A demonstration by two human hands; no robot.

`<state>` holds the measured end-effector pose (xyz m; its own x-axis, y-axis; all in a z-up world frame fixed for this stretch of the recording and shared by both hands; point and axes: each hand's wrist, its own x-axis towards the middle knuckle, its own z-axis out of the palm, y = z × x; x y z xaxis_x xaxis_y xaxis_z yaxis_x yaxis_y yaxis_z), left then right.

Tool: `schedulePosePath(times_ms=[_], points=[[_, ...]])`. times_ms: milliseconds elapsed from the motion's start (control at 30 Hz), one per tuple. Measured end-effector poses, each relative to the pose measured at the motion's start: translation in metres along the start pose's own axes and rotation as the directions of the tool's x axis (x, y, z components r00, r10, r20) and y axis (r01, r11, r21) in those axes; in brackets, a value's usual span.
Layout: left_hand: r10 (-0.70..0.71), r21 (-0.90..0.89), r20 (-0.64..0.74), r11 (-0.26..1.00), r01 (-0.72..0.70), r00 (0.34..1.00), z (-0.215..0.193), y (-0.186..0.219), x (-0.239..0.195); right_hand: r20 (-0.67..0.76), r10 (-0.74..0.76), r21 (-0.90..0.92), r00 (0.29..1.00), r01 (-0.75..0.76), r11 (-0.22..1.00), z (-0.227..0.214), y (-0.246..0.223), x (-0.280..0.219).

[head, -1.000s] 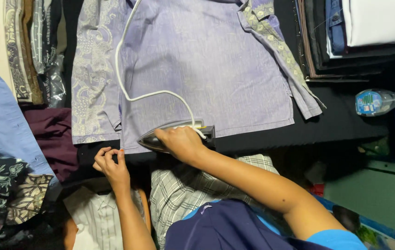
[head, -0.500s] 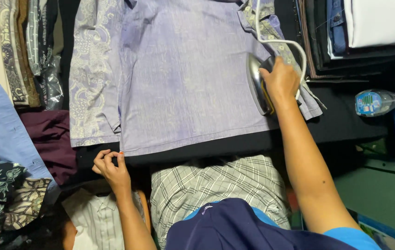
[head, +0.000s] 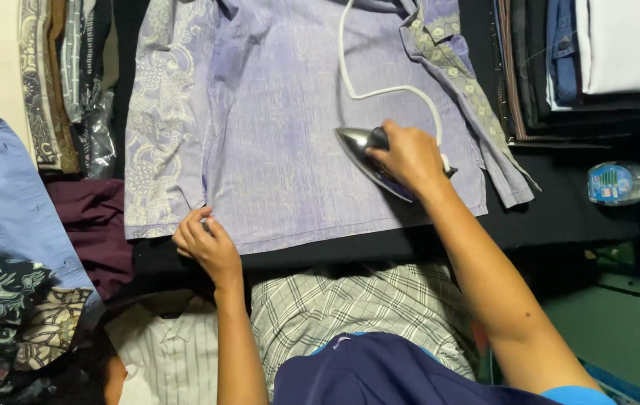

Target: Ironing a purple patterned shirt on an ironing station.

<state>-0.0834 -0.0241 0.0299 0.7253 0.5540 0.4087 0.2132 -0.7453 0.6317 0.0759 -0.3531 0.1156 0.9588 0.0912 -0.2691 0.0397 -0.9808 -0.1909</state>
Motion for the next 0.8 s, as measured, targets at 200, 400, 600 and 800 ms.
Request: schedulePosePath(times_ms=[200, 400, 600, 800], points=[[0.068, 0.078, 0.115, 0.994, -0.078, 0.991, 0.05, 0.017, 0.058, 0.077, -0.633, -0.068, 0.77, 0.637, 0.767, 0.075, -0.077, -0.012], [0.072, 0.206, 0.097, 0.974, -0.091, 0.993, 0.142, -0.004, 0.155, 0.046, -0.827, -0.097, 0.56, 0.827, 0.554, 0.065, -0.118, -0.032], [0.057, 0.185, 0.246, 0.977, -0.105, 0.968, 0.209, 0.03, 0.246, 0.003, -0.853, -0.141, 0.522, 0.845, 0.517, 0.046, -0.12, -0.032], [0.259, 0.161, 0.266, 0.938, -0.308, 0.928, 0.275, 0.005, 0.267, 0.049, -0.728, 0.011, 0.684, 0.728, 0.685, 0.024, -0.122, -0.009]])
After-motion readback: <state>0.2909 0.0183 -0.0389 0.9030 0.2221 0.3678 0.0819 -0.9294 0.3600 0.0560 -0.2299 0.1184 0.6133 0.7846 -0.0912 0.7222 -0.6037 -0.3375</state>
